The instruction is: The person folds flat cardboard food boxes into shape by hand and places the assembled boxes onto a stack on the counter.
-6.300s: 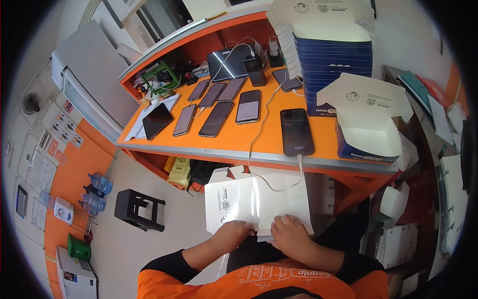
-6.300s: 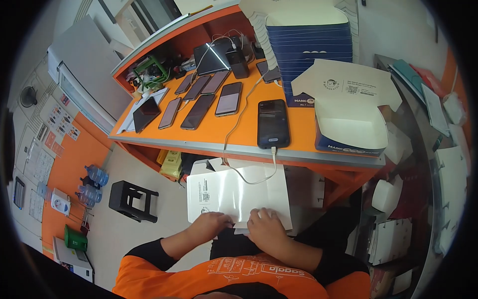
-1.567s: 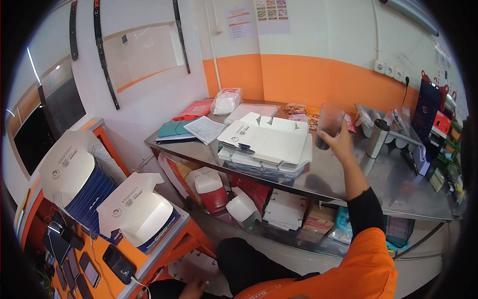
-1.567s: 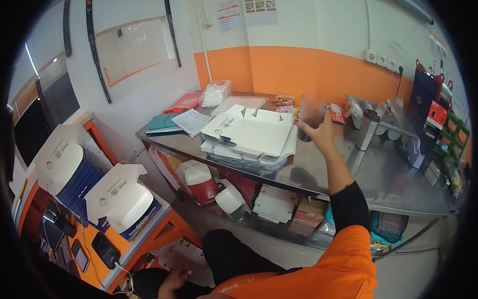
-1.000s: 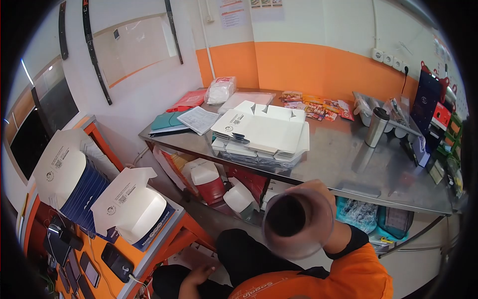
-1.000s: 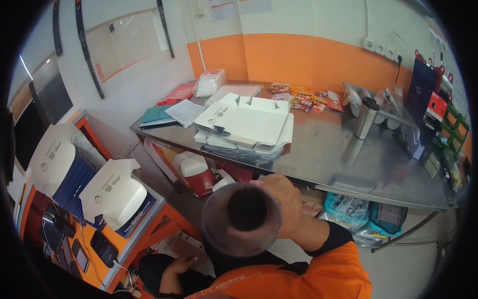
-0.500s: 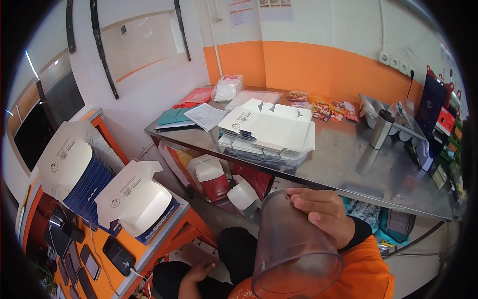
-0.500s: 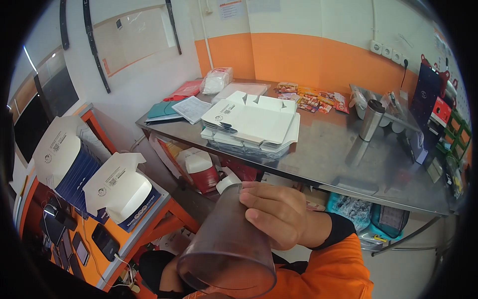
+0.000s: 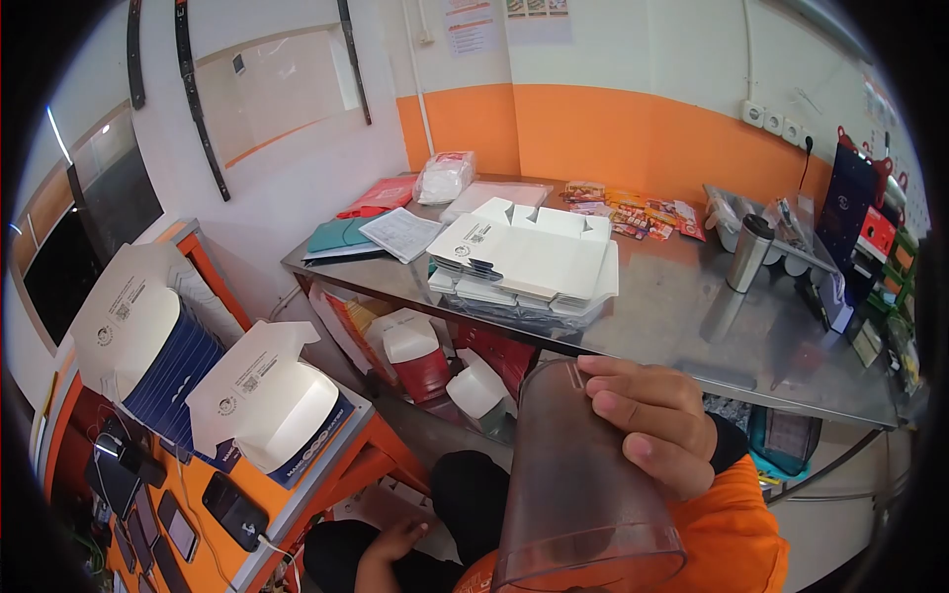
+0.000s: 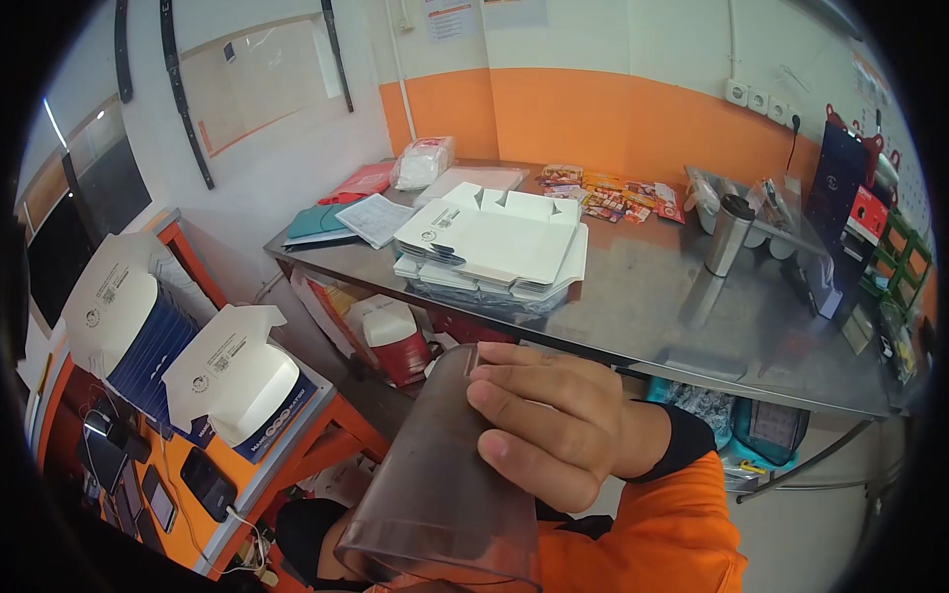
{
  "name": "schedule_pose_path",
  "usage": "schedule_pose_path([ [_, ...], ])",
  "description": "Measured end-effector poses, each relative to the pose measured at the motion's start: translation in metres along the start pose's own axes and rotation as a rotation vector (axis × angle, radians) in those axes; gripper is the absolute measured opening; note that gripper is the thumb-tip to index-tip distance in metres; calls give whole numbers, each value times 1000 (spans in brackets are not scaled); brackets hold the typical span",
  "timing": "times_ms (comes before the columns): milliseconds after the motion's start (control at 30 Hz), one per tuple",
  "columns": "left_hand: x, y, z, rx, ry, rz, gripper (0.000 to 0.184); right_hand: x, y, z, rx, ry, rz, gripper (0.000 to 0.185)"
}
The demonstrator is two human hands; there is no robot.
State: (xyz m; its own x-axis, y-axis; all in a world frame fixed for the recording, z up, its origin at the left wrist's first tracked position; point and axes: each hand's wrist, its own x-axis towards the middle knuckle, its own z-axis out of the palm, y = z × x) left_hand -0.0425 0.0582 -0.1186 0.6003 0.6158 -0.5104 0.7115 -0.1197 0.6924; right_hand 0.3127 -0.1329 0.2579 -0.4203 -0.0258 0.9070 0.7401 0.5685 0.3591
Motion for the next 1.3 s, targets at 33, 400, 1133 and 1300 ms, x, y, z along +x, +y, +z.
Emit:
schedule_pose_path([
  [33, -2, 5, -2, -15, -14, -2, 53, 0, 0, 2, -7, 24, -5, 28],
  [400, 0, 3, 0, -27, -9, -9, 54, 2, 4, 8, -39, 85, -44, 33],
  [1133, -8, 21, -6, -3, -32, -20, 53, 7, 7, 4, -56, 78, -67, 28],
  [1300, -4, 10, -1, -48, -25, 21, 52, 7, 6, -7, -56, -23, -4, 29],
])
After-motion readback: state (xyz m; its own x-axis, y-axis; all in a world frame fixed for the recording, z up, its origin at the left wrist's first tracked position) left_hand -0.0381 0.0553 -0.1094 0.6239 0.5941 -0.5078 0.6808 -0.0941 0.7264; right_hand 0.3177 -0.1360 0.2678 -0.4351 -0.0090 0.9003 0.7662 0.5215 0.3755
